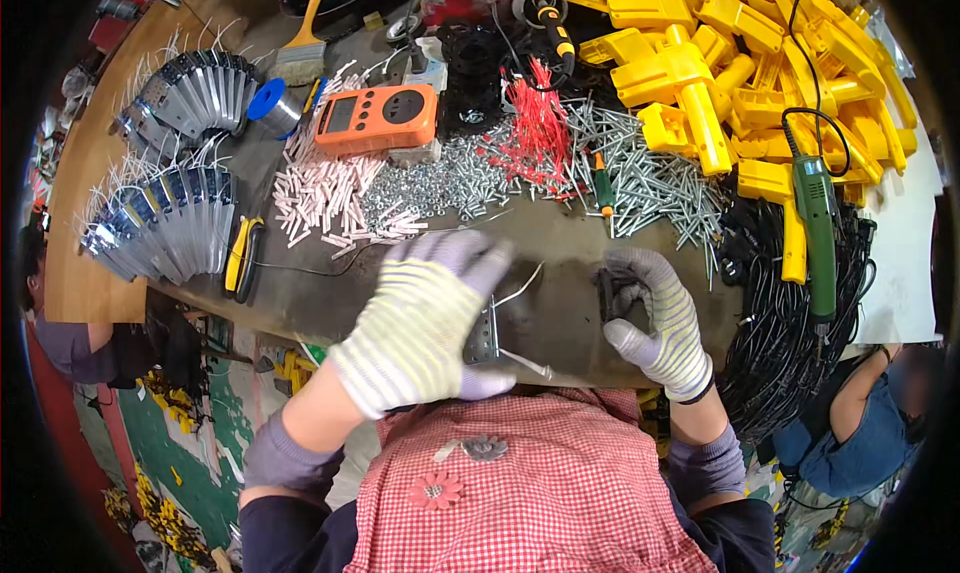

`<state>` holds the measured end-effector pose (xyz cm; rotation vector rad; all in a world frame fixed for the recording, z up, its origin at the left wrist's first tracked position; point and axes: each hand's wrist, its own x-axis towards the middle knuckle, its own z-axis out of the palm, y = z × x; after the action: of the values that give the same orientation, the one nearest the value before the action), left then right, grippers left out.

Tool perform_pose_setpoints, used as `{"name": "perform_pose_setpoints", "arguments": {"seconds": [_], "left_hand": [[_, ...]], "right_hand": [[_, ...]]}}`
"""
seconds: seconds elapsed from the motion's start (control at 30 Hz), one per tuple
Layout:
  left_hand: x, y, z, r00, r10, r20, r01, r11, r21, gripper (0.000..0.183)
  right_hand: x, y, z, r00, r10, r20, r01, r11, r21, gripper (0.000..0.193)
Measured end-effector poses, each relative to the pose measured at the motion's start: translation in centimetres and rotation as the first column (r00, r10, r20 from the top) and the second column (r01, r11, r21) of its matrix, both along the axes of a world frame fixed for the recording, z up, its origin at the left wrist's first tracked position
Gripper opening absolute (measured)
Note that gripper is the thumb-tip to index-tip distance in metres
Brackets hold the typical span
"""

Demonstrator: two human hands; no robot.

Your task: Assembling and soldering wiring into yellow plastic housings using a soldering iron and electric screwdriver.

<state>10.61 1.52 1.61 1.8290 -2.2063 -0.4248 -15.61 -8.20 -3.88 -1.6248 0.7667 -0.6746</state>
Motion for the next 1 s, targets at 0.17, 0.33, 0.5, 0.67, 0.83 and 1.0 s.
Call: {"name": "perform_pose_setpoints", "arguments": {"seconds": [0.17,0.33,0.5,0.67,0.83,1.0], "left_hand": [[0.3,-1.6,-1.7,0.922,-0.198,-0.332,0.222,0.974,0.035,0.021],[-1.3,-0.7,-3.7,0.973,-0.193,-0.128,0.155,0.954,-0.256,0.016],[-0.8,0.8,-3.3,0.978,-0.058,-0.199,0.002,0.963,-0.268,0.060],[0.7,2.6,-4.0,0.979,-0.044,-0.200,0.034,0.998,-0.057,0.099],[-0.5,1.4,-4.4,0.949,-0.087,-0.302,0.021,0.976,-0.215,0.105],[-0.9,0.8,-5.2,0.957,-0.091,-0.276,0.044,0.984,-0.172,0.097]], "right_hand": [[0.3,1.1,-0.9,0.999,0.031,0.044,-0.029,0.999,-0.038,0.062],[2.9,2.7,1.2,0.986,0.066,0.152,-0.080,0.993,0.090,0.057],[5.6,1.6,2.6,0.985,0.050,-0.166,-0.132,0.838,-0.530,0.058],[5.7,3.2,0.7,0.964,0.167,-0.209,-0.219,0.942,-0.254,0.054],[5.0,3.3,1.7,0.977,0.162,-0.140,-0.167,0.986,-0.023,0.044],[3.6,2.9,1.3,0.958,0.120,-0.261,-0.196,0.938,-0.287,0.021]]}}
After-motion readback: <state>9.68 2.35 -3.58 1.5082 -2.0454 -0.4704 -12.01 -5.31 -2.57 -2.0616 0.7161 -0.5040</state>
